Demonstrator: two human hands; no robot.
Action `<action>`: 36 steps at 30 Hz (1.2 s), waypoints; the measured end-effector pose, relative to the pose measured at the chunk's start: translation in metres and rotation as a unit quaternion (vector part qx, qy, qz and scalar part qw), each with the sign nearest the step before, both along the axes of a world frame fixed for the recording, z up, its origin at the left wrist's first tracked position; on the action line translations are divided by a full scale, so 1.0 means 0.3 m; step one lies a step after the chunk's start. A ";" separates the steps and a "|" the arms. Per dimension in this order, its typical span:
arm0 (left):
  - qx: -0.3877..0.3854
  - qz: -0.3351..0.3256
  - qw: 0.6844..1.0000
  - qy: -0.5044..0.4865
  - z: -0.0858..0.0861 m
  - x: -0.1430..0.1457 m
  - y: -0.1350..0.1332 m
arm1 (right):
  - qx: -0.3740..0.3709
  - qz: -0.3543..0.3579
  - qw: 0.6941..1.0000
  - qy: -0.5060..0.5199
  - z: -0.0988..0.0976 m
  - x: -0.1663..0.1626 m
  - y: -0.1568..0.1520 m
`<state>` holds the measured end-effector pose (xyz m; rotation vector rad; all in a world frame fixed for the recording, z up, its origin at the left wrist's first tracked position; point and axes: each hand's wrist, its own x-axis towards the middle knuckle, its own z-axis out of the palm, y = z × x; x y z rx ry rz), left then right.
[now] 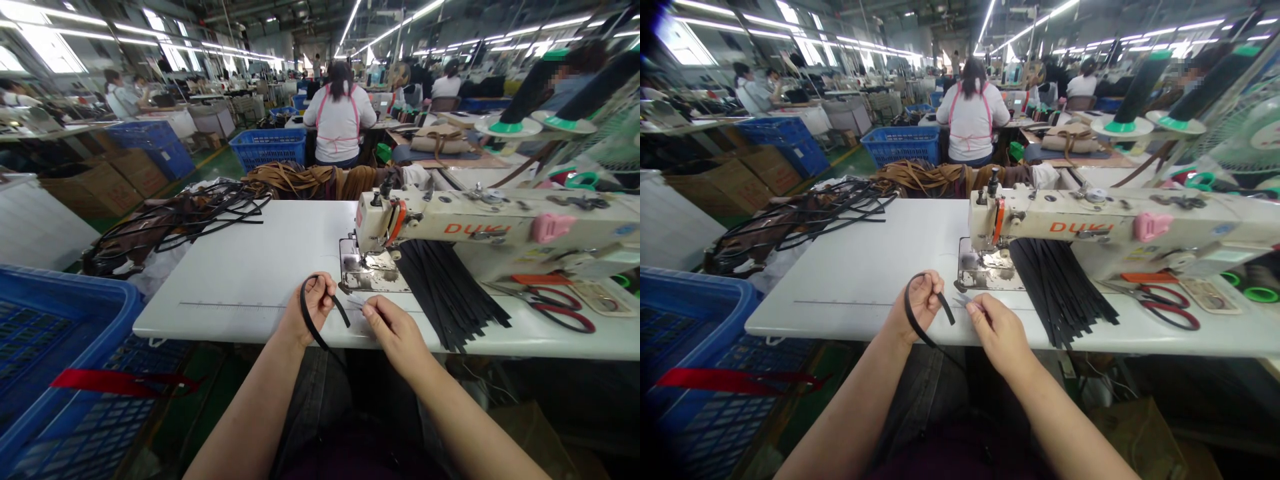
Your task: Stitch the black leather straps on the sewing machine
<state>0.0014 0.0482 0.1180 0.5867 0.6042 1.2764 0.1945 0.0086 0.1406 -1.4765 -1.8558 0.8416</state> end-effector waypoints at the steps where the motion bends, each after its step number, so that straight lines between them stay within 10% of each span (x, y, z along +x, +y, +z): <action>1: 0.004 -0.011 1.000 -0.011 0.001 0.002 -0.001 | 0.008 0.002 1.000 -0.004 0.004 0.000 -0.002; 20: 0.027 -0.059 0.993 -0.095 0.029 0.034 -0.011 | 0.212 0.031 0.972 -0.100 0.026 -0.009 -0.028; 36: 0.040 -0.079 0.989 -0.114 0.042 0.053 -0.017 | 0.245 0.045 0.966 -0.070 0.033 0.008 -0.041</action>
